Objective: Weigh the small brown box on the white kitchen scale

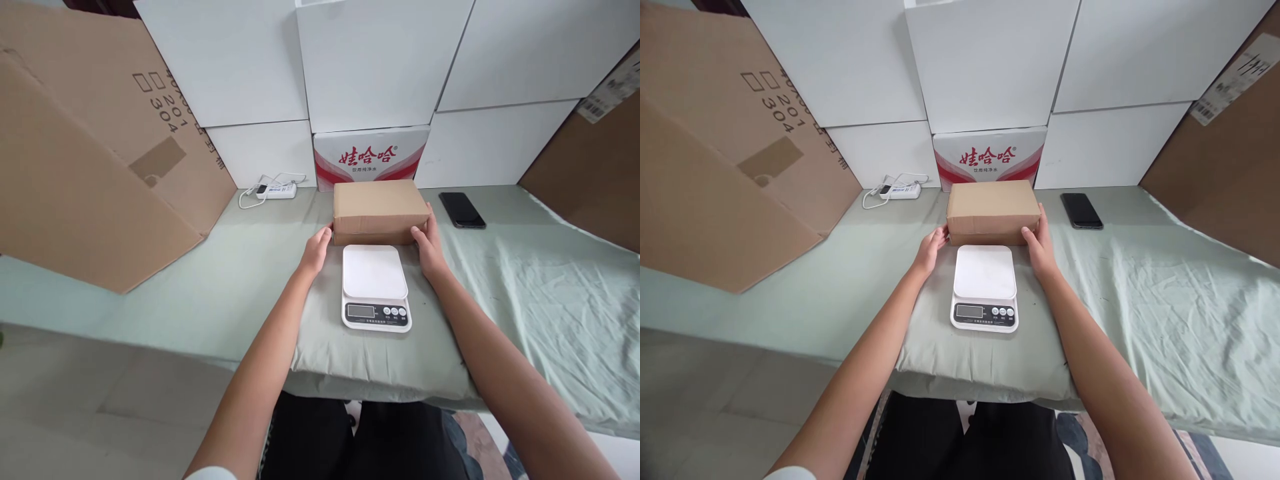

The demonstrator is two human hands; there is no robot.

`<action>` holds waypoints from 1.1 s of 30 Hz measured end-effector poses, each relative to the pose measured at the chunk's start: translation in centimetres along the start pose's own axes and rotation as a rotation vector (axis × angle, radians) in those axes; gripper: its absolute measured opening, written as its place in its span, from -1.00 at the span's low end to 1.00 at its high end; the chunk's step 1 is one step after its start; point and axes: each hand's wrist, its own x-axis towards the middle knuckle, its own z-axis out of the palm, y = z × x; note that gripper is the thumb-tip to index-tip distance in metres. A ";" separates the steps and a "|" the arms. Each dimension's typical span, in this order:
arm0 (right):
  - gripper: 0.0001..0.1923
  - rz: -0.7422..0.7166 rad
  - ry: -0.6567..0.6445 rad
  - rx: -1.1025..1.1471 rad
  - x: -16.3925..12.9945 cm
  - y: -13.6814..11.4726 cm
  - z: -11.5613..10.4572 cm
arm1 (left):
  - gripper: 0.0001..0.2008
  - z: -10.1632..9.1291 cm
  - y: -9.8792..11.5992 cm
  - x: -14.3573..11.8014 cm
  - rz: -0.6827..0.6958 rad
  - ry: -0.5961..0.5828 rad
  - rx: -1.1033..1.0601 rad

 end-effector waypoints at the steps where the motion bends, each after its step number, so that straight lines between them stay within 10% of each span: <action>1: 0.03 0.011 -0.012 0.008 0.0 0.1 -0.1 | -0.13 0.0 -0.1 0.1 0.004 0.001 -0.003; 33: 0.24 -0.135 0.052 -0.006 -1.2 -2.3 1.4 | -0.09 0.1 1.0 -0.9 0.089 0.064 -0.010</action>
